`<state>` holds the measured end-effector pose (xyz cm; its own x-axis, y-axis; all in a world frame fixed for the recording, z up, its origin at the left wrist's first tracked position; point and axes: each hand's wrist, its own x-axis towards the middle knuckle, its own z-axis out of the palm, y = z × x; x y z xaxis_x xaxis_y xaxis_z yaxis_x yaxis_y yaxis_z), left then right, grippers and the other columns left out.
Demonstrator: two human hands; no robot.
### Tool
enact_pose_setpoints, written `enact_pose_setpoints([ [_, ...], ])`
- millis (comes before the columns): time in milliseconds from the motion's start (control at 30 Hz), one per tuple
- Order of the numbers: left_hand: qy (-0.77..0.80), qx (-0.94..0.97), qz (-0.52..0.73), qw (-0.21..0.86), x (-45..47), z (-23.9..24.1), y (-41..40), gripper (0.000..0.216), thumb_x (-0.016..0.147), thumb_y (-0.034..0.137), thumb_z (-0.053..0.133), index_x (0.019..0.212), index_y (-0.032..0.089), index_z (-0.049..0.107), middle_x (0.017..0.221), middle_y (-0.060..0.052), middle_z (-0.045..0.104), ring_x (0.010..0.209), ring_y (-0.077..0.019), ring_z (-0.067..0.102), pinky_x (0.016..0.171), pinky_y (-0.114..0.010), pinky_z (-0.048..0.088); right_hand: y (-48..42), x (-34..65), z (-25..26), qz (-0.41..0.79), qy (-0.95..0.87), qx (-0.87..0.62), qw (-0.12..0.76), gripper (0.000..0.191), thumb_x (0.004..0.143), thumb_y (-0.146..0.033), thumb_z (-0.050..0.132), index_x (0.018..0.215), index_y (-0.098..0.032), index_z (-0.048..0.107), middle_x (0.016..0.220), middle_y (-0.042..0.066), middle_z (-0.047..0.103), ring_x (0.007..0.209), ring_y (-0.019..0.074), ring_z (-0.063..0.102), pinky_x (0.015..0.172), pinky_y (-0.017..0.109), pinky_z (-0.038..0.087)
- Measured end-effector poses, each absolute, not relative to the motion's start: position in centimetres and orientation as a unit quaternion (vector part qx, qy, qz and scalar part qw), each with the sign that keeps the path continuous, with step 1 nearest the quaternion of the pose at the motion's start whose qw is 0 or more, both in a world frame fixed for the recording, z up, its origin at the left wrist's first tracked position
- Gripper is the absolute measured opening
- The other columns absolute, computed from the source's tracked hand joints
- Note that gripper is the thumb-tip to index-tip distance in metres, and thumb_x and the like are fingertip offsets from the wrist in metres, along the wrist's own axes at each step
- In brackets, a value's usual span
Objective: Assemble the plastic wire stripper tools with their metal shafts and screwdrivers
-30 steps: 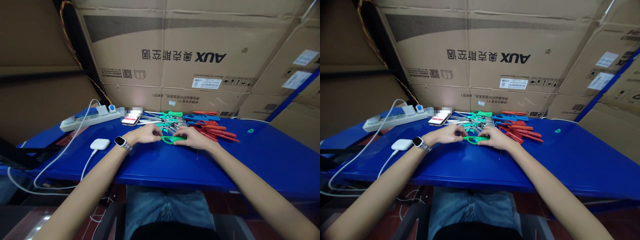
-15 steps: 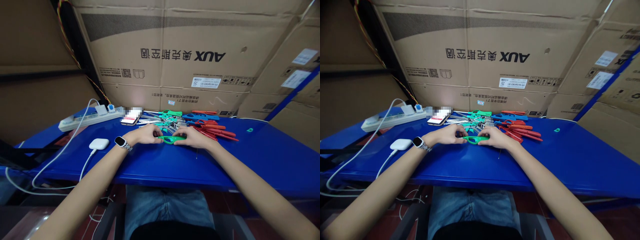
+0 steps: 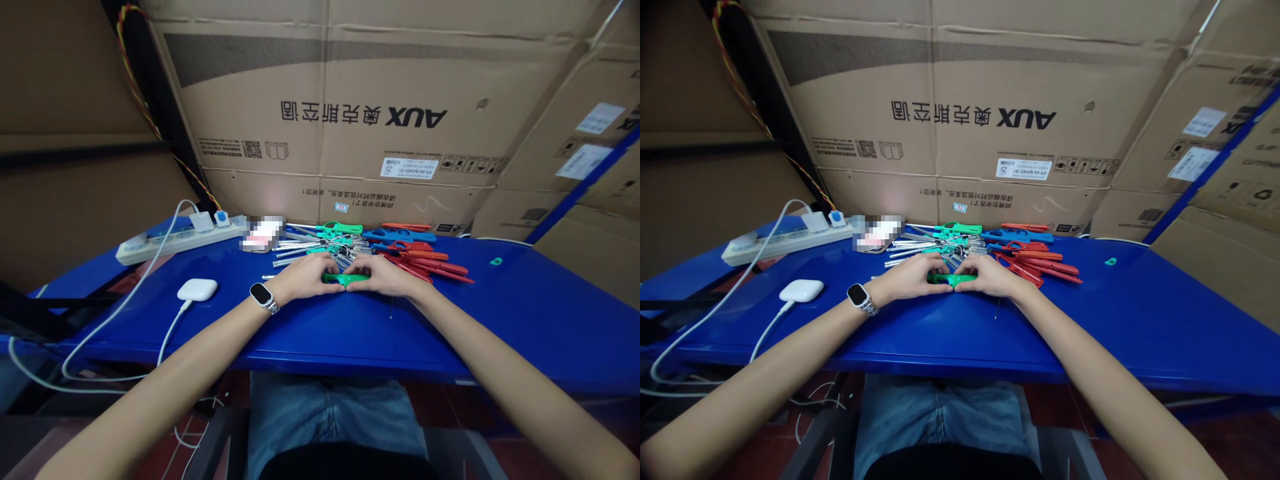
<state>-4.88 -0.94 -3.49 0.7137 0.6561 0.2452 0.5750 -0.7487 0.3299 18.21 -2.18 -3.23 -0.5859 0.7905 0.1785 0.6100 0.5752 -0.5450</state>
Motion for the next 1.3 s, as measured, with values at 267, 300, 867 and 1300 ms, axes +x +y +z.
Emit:
enact_pose_setpoints([
  [267, 0.370, 0.898, 0.179, 0.158, -4.7, -3.8, -0.6, 0.039, 0.077, 0.056, 0.073, 0.092, 0.019, 0.072, 0.089, -0.004, 0.066, 0.079, -0.0207, 0.059, 0.066, -0.029, 0.040, -2.1, 19.3, -2.5, 0.237, -0.842, -0.462, 0.149, 0.027, 0.077, -0.038, 0.074, 0.094, -0.017, 0.074, 0.092, 0.004, 0.072, 0.086, 0.0204, 0.063, 0.074, 0.030, 0.045],
  [300, 0.372, 0.896, 0.179, 0.163, -4.7, -3.8, -0.5, 0.039, 0.076, 0.056, 0.074, 0.091, 0.020, 0.072, 0.088, -0.003, 0.067, 0.079, -0.0206, 0.059, 0.066, -0.028, 0.040, -2.0, 19.3, -2.4, 0.238, -0.842, -0.461, 0.146, 0.027, 0.077, -0.039, 0.074, 0.093, -0.017, 0.074, 0.091, 0.004, 0.072, 0.084, 0.0201, 0.063, 0.073, 0.029, 0.045],
  [867, 0.311, 0.920, 0.179, 0.160, -5.1, -3.3, -0.3, 0.029, 0.085, 0.047, 0.068, 0.091, 0.018, 0.068, 0.093, -0.004, 0.065, 0.080, -0.0189, 0.058, 0.070, -0.029, 0.041, -3.7, 18.5, -3.0, 0.232, -0.845, -0.442, 0.193, 0.020, 0.077, -0.017, 0.062, 0.088, -0.021, 0.046, 0.077, -0.004, 0.052, 0.069, 0.0135, 0.045, 0.063, 0.025, 0.033],
  [1300, 0.255, 0.948, 0.184, 0.039, -6.5, -2.0, -0.1, 0.030, 0.098, 0.043, 0.053, 0.105, 0.020, 0.072, 0.097, -0.008, 0.065, 0.091, -0.0222, 0.060, 0.082, -0.032, 0.043, -4.7, 17.6, -3.3, 0.123, -0.877, -0.427, 0.184, 0.030, 0.099, -0.041, 0.046, 0.089, -0.019, 0.063, 0.078, 0.004, 0.066, 0.069, 0.0164, 0.056, 0.064, 0.026, 0.034],
])
